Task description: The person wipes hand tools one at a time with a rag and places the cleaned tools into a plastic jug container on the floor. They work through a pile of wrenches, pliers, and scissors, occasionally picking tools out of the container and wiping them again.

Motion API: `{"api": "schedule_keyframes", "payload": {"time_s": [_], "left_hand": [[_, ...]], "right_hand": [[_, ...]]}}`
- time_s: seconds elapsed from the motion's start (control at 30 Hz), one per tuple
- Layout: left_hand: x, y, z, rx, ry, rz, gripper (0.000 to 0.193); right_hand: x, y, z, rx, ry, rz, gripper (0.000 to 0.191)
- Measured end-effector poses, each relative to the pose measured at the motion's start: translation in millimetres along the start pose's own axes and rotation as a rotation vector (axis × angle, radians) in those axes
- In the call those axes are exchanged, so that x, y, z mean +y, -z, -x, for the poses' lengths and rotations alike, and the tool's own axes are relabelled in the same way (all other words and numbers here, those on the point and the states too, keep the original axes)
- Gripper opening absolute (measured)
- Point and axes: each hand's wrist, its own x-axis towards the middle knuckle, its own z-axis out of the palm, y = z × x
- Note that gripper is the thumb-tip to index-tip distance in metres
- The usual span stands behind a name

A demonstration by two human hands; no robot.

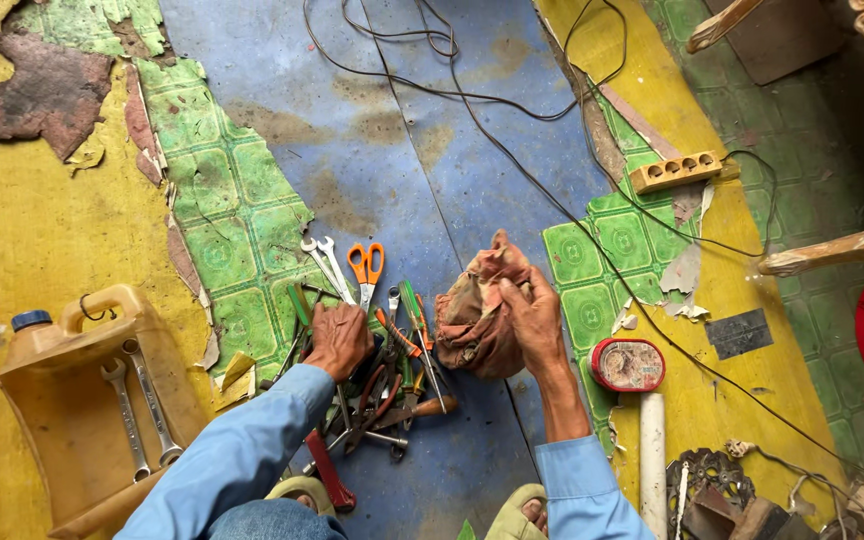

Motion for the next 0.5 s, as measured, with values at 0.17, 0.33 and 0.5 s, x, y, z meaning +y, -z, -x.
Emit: {"api": "schedule_keyframes", "payload": {"time_s": [0.17, 0.33, 0.5], "left_hand": [[-10.2, 26.1, -4.4, 0.021, 0.023, 0.068, 0.017], [-25.5, 77.0, -12.7, 0.127, -0.222, 0.311, 0.02], [-35.6, 136.2, -26.5, -0.039, -0.349, 0.315, 0.02]], "right_hand": [[-2.9, -6.5, 0.6, -0.035, 0.065, 0.315, 0.031], [-22.3, -35.7, 0.3, -0.142, 0.353, 0.291, 0.029], [-52.1, -76.5, 7.2, -0.418, 0.163, 0.574, 0.048]]}}
